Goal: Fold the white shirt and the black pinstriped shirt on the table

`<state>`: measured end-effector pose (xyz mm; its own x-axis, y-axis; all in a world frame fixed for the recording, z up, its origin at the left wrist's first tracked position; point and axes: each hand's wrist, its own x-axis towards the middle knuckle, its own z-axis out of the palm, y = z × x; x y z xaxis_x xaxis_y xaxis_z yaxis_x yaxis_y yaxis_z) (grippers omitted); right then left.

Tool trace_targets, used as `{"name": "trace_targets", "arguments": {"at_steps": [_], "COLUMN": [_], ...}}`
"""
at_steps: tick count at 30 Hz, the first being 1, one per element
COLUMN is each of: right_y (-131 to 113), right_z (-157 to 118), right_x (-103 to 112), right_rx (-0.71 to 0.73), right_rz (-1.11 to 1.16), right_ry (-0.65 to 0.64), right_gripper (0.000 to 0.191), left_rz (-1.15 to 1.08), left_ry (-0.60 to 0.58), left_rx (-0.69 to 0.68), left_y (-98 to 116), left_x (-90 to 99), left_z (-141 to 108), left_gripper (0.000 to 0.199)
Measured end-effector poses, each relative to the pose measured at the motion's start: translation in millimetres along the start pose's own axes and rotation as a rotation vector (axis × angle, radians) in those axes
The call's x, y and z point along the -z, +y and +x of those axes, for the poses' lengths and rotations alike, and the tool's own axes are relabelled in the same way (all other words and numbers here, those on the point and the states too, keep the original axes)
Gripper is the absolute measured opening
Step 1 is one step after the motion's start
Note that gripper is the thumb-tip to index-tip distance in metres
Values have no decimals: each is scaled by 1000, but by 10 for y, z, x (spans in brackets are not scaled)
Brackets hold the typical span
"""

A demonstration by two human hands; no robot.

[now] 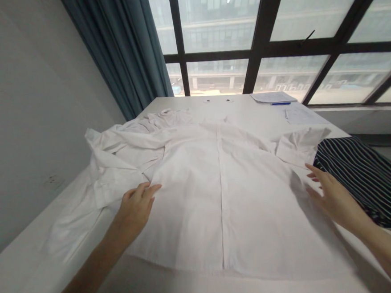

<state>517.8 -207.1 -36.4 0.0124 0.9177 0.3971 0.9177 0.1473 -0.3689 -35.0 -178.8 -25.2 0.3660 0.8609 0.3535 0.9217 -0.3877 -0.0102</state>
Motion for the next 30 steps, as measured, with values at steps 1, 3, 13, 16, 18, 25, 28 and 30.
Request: {"name": "trace_targets", "arguments": {"at_steps": [1, 3, 13, 16, 18, 25, 28, 30], "right_y": [-109, -372, -548, -446, -466, -1149, -1405, -1462], "right_z": [-30, -124, -737, -800, -742, 57, 322, 405], "right_x": [-10, -67, -196, -104, -62, -171, -422, -613], "right_rx": [54, 152, 274, 299, 291, 376, 459, 471], "right_rz": [-29, -9, -62, -94, -111, 17, 108, 101], "right_ry": [35, 1, -406, -442, -436, -359, -303, -284], "right_gripper": [54, 49, 83, 84, 73, 32, 35, 37], "left_rz": [16, 14, -223, -120, 25, 86, 13, -35], "left_ry": [-6, -39, -108, -167, -195, -163, -106, -109], "left_rx": [17, 57, 256, 225, 191, -131, -264, -297], "left_y": [23, 44, -115, -116, -56, 692, 1076, 1244], "left_x": [-2, -17, 52, 100, 149, 168, -44, -232], "left_z": [-26, -78, -373, -398, -328, 444, 730, 819], "left_gripper": [38, 41, 36, 35, 35, 29, 34, 40]}}
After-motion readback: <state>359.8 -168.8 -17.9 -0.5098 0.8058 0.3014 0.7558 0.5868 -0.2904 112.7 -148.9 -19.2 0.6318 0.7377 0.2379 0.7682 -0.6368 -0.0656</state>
